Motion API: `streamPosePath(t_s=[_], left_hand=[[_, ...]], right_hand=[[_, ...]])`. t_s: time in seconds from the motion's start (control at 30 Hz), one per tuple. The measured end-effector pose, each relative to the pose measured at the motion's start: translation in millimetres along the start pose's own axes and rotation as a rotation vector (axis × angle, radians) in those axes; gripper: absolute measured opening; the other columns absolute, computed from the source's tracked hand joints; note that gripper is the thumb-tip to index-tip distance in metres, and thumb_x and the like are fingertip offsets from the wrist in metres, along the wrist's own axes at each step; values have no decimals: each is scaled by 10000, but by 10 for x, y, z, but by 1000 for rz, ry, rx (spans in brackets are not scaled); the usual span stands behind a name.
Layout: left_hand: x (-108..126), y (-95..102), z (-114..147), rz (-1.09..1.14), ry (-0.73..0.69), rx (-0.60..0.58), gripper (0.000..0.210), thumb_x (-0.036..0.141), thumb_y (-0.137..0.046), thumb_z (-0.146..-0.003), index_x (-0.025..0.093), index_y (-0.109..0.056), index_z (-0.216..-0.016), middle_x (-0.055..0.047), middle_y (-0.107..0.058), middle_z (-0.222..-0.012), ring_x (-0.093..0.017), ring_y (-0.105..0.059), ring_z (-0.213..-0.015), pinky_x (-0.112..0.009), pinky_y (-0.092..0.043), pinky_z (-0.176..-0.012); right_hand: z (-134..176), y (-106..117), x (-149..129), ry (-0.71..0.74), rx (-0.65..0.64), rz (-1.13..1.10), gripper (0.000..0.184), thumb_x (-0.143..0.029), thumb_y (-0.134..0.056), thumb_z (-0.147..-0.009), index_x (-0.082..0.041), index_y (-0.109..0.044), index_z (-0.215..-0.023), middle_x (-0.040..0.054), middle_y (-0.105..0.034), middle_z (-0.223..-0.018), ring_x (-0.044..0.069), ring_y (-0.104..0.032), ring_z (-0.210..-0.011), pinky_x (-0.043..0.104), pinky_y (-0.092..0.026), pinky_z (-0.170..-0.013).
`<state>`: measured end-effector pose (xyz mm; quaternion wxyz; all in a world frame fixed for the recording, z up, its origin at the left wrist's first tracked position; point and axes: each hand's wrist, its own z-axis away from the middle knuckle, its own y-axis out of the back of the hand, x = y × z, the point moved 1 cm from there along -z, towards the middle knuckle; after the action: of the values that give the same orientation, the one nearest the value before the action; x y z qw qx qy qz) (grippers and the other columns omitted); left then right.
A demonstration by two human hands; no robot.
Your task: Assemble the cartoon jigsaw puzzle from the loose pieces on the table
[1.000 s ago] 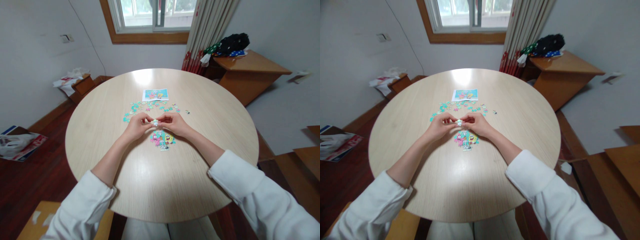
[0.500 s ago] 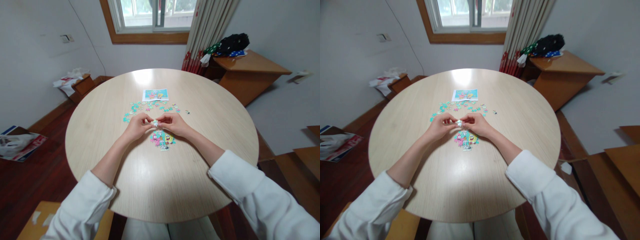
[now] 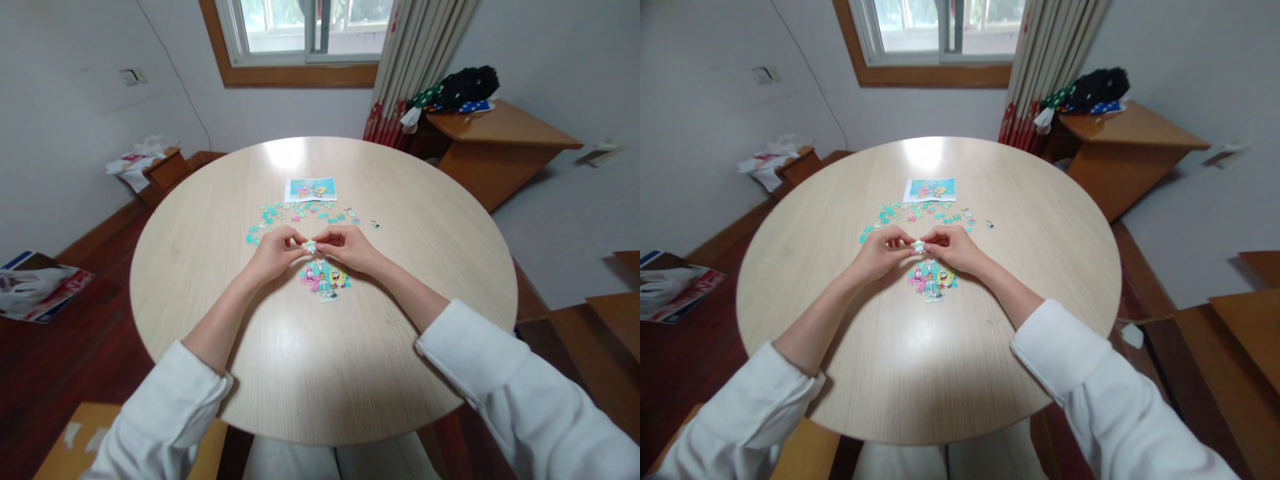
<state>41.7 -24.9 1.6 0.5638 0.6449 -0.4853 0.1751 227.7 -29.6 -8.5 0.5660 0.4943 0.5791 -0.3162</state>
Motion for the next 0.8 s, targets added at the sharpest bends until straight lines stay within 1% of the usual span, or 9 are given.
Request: streamPosePath(t_s=[0.17, 0.3, 0.43, 0.63, 0.8], left_hand=[[18, -13, 11, -12, 5, -22, 99, 200, -749, -681, 183, -653, -700, -14, -630, -706, -134, -499, -672, -306, -411, -660], [40, -33, 23, -21, 15, -39, 118, 200, -758, -669, 168, -650, -702, -12, -621, -718, -133, -504, -684, -295, -404, -667], [43, -40, 27, -27, 8, -42, 127, 217, -757, -672, 165, -648, -711, -10, -624, -736, -130, -502, -685, -288, -402, -673], [35, -47, 19, -65, -15, -45, 116, 184, -756, -676, 161, -650, -716, 4, -597, -704, -121, -484, -672, -281, -392, -667], [41, -47, 17, -86, -21, -45, 105, 171, -748, -689, 164, -655, -735, 5, -592, -707, -122, -496, -686, -280, -397, -674]], right_hand=[[9, -2, -23, 3, 12, 18, 129, -295, -713, -713, -178, -678, -755, 27, -691, -755, 131, -614, -682, 319, -507, -701], [3, -3, -6, -4, 13, -5, 168, -308, -734, -687, -172, -649, -739, 20, -677, -725, 132, -617, -665, 321, -511, -686], [-2, -5, 11, -20, 4, -17, 203, -317, -749, -665, -168, -640, -747, 23, -679, -737, 138, -630, -687, 323, -519, -690], [-5, -4, 26, -36, -14, -4, 181, -279, -720, -690, -157, -660, -810, 40, -698, -787, 138, -633, -713, 309, -514, -697], [-18, 4, 35, 3, -16, 66, 145, -237, -671, -720, -143, -697, -827, 51, -710, -804, 135, -619, -710, 311, -503, -705]])
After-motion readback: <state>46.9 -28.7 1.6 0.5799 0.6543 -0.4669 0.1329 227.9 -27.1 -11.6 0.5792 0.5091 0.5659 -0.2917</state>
